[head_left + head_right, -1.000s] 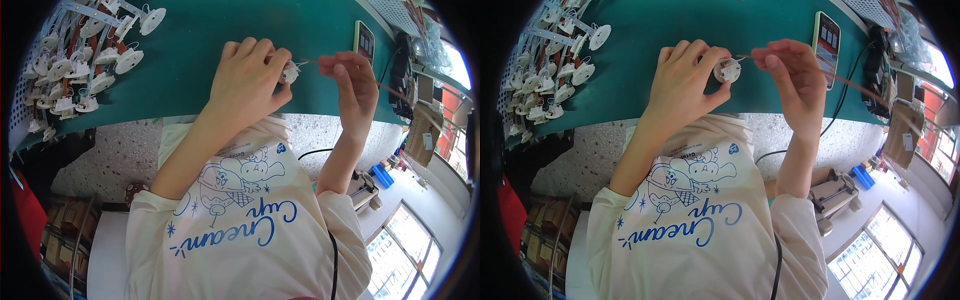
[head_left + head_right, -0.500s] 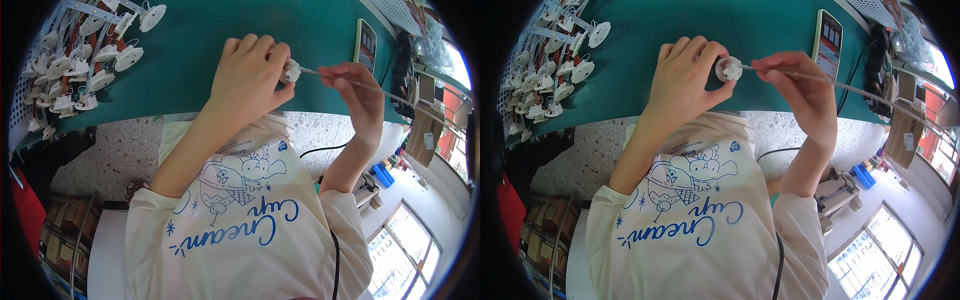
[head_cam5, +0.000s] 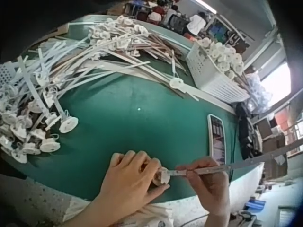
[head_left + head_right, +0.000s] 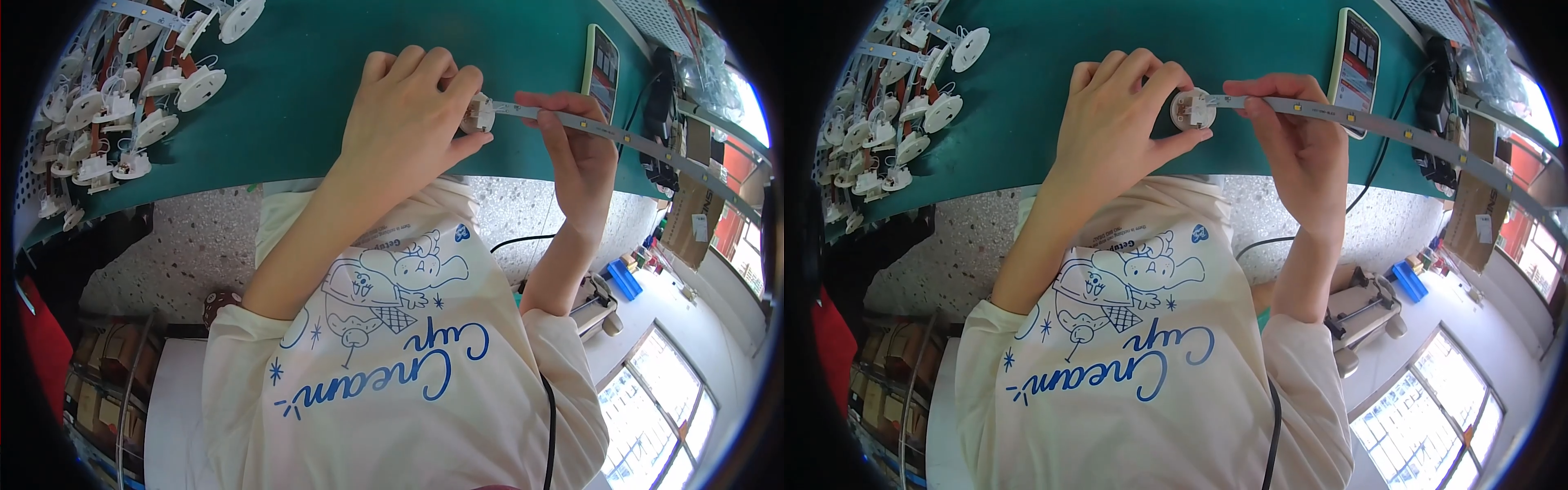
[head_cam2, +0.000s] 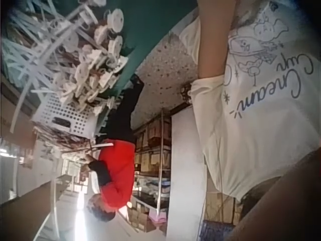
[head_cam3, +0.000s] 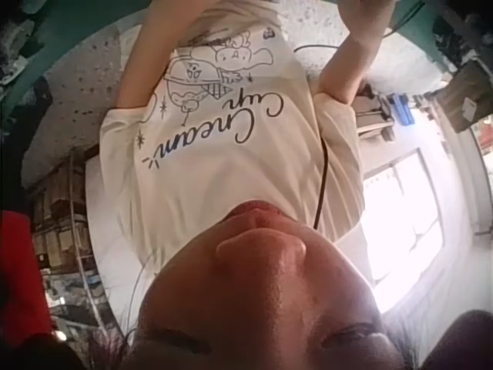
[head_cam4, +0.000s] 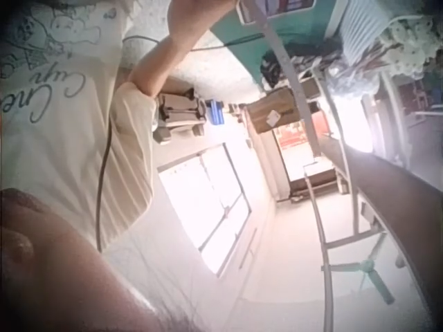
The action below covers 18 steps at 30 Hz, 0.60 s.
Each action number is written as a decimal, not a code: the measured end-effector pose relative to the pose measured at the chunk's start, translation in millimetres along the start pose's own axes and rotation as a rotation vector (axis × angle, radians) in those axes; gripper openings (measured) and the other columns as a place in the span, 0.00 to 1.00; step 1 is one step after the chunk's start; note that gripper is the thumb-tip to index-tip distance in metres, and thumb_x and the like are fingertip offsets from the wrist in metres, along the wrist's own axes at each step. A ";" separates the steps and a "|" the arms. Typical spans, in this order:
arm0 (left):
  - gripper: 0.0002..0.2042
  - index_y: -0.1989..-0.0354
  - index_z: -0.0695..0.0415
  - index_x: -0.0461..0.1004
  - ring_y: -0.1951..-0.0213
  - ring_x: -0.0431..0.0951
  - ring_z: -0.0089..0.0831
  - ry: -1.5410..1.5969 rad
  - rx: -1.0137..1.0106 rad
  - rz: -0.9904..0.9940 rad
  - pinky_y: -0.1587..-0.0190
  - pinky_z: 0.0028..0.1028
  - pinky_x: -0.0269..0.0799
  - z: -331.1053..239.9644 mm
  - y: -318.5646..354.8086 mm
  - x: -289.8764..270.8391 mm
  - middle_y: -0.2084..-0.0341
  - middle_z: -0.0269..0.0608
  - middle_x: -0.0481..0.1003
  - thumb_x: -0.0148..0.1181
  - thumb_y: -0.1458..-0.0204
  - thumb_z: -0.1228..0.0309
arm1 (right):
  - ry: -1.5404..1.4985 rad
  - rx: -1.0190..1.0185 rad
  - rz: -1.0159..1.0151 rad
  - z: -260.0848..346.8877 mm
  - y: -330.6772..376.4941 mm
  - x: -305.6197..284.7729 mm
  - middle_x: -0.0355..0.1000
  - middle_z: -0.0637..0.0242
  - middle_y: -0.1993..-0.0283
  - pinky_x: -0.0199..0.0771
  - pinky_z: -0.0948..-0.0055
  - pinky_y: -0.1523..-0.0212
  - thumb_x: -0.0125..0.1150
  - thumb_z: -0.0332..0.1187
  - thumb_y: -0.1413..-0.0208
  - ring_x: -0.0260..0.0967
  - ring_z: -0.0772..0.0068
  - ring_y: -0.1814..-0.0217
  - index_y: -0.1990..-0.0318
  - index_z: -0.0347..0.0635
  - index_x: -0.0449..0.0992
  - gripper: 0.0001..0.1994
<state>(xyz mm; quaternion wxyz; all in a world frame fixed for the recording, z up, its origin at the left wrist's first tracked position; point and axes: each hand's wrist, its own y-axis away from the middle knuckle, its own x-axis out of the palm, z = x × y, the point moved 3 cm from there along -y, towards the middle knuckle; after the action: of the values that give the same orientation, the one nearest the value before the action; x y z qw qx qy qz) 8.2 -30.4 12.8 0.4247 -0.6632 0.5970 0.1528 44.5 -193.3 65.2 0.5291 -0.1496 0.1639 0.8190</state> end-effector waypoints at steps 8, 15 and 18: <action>0.19 0.67 0.49 0.71 0.67 0.67 0.28 0.001 -0.014 -0.017 0.62 0.30 0.56 -1.5 -0.1 -0.2 0.73 0.29 0.65 0.68 0.65 0.55 | -0.044 -0.062 -0.201 1.6 4.2 6.5 0.72 0.59 0.65 0.75 0.80 0.60 0.58 0.21 0.48 0.73 0.73 0.60 0.65 0.29 0.67 0.06; 0.19 0.67 0.50 0.71 0.67 0.66 0.27 -0.002 -0.024 0.003 0.62 0.30 0.56 -2.6 -0.7 -0.9 0.74 0.29 0.65 0.68 0.66 0.56 | -0.110 -0.036 -0.098 4.4 8.2 1.4 0.72 0.54 0.65 0.75 0.73 0.60 0.53 0.22 0.46 0.72 0.71 0.63 0.64 0.34 0.63 0.06; 0.19 0.67 0.50 0.71 0.67 0.66 0.27 -0.009 -0.024 0.006 0.63 0.30 0.56 -2.8 -0.9 -1.3 0.74 0.29 0.65 0.68 0.66 0.57 | -0.235 -0.072 -0.064 4.7 5.2 3.5 0.70 0.54 0.65 0.77 0.74 0.61 0.52 0.19 0.47 0.72 0.71 0.60 0.65 0.31 0.61 0.06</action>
<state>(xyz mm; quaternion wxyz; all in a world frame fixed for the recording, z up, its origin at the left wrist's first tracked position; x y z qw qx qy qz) 7.9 -31.8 15.7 0.4188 -0.6657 0.5954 0.1642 38.0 -190.4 68.5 0.5646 -0.0766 0.0661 0.8191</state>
